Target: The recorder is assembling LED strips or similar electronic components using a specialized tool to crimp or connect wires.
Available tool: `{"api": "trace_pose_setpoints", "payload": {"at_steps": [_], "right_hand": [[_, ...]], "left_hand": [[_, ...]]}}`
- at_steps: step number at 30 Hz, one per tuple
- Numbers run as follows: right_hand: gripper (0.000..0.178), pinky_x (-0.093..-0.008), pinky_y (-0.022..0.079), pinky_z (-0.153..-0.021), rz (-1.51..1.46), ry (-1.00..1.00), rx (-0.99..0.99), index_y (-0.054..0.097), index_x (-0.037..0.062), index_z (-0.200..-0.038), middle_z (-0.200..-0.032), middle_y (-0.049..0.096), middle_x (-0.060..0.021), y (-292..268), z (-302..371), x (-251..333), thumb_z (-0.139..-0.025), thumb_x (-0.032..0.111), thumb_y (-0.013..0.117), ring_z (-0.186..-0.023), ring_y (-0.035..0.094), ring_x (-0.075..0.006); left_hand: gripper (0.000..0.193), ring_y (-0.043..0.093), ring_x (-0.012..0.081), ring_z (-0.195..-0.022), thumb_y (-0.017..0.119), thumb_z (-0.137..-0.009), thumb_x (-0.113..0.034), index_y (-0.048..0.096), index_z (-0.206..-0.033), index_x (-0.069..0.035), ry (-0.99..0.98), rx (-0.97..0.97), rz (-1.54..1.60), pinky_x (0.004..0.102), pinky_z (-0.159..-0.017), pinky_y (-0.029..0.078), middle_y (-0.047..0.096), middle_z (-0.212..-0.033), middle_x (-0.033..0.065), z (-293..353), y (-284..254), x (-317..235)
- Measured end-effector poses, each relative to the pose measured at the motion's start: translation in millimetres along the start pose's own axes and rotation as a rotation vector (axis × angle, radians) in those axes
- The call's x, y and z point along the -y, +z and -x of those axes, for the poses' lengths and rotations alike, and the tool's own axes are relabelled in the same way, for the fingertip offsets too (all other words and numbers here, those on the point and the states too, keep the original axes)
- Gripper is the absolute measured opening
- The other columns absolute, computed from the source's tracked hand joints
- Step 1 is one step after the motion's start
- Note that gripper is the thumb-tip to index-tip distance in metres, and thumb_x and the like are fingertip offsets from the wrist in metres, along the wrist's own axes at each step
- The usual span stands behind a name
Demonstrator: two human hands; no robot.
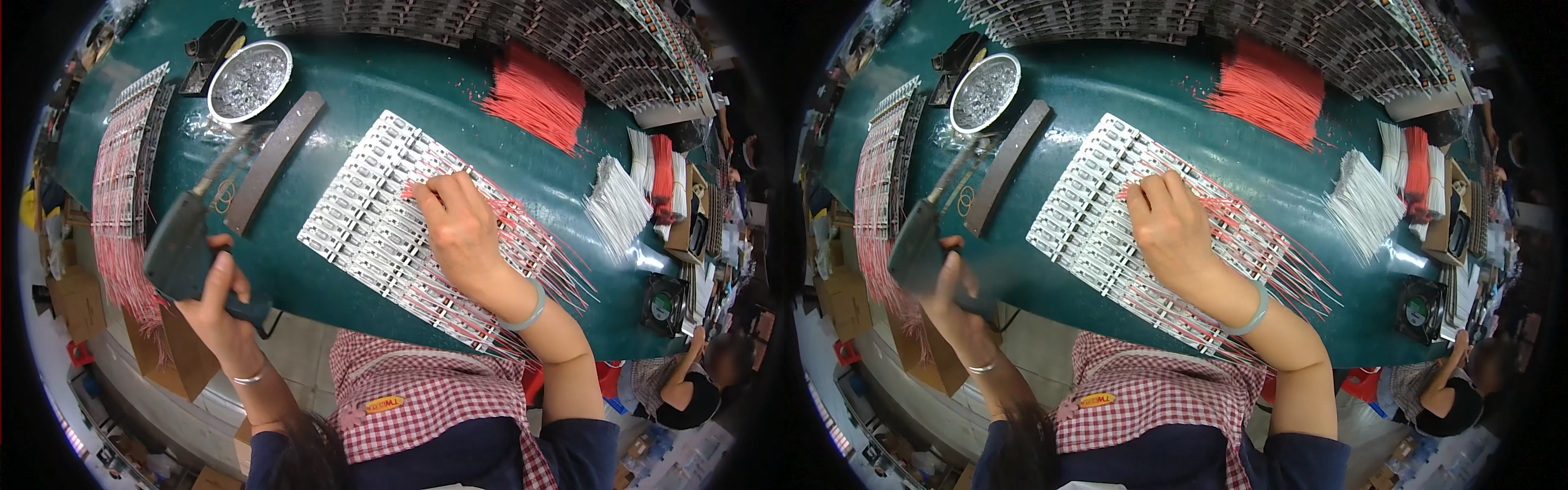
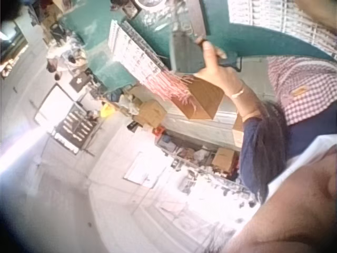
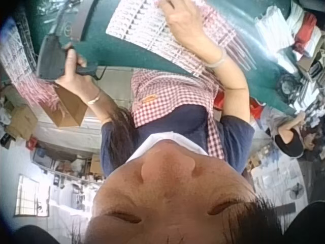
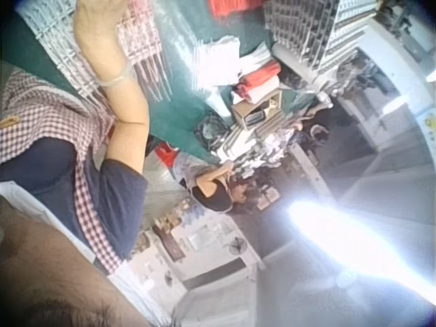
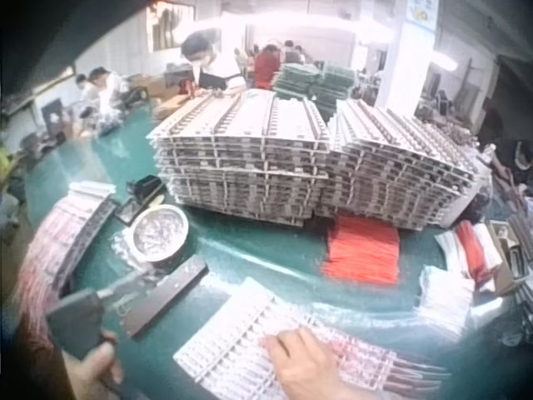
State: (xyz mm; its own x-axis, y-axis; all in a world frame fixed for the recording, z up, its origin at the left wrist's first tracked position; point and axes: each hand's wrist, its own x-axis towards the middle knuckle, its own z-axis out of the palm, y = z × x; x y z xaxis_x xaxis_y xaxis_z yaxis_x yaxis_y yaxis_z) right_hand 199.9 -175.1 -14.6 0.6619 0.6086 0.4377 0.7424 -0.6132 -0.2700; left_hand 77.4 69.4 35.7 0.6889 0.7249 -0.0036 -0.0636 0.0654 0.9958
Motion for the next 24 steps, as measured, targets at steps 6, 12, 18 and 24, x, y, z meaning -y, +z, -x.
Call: {"api": "trace_pose_setpoints", "payload": {"at_steps": [6,12,18,24], "right_hand": [[0.027,-0.0326,0.048,-0.064,-0.011,-0.020,-0.032,0.064,-0.0052,-0.094,-0.088,0.055,-0.0108,-2,2,2,-0.067,-0.001,0.062,-0.081,0.053,-0.0245],[0.030,-0.0316,0.048,-0.063,-0.044,-0.014,-0.028,0.064,-0.0060,-0.097,-0.089,0.056,-0.0106,-1,3,11,-0.067,-0.001,0.062,-0.081,0.054,-0.0242],[0.030,-0.0313,0.049,-0.063,-0.032,-0.016,-0.020,0.065,-0.0059,-0.098,-0.088,0.055,-0.0101,0,3,11,-0.068,-0.001,0.062,-0.081,0.054,-0.0239],[0.029,-0.0313,0.049,-0.063,-0.026,-0.013,-0.014,0.065,-0.0060,-0.096,-0.087,0.055,-0.0100,0,2,11,-0.068,-0.001,0.062,-0.081,0.054,-0.0238]], "left_hand": [[0.047,0.055,0.0088,-0.063,0.067,-0.079,0.006,0.054,-0.124,0.004,-0.164,0.162,-0.056,0.0207,-0.049,0.042,0.066,-0.102,0.0147,53,11,-1],[0.034,0.064,0.0123,-0.082,0.073,-0.078,0.002,0.064,-0.111,0.003,-0.162,0.302,-0.263,0.0257,-0.069,0.052,0.069,-0.101,0.0085,65,7,16],[0.025,0.063,0.0106,-0.072,0.074,-0.076,0.002,0.068,-0.099,0.003,-0.049,0.355,-0.374,0.0238,-0.064,0.050,0.070,-0.086,0.0060,66,11,24],[0.028,0.065,0.0125,-0.081,0.074,-0.076,0.003,0.066,-0.103,0.003,0.011,0.401,-0.434,0.0262,-0.073,0.052,0.070,-0.091,0.0068,66,13,22]]}}
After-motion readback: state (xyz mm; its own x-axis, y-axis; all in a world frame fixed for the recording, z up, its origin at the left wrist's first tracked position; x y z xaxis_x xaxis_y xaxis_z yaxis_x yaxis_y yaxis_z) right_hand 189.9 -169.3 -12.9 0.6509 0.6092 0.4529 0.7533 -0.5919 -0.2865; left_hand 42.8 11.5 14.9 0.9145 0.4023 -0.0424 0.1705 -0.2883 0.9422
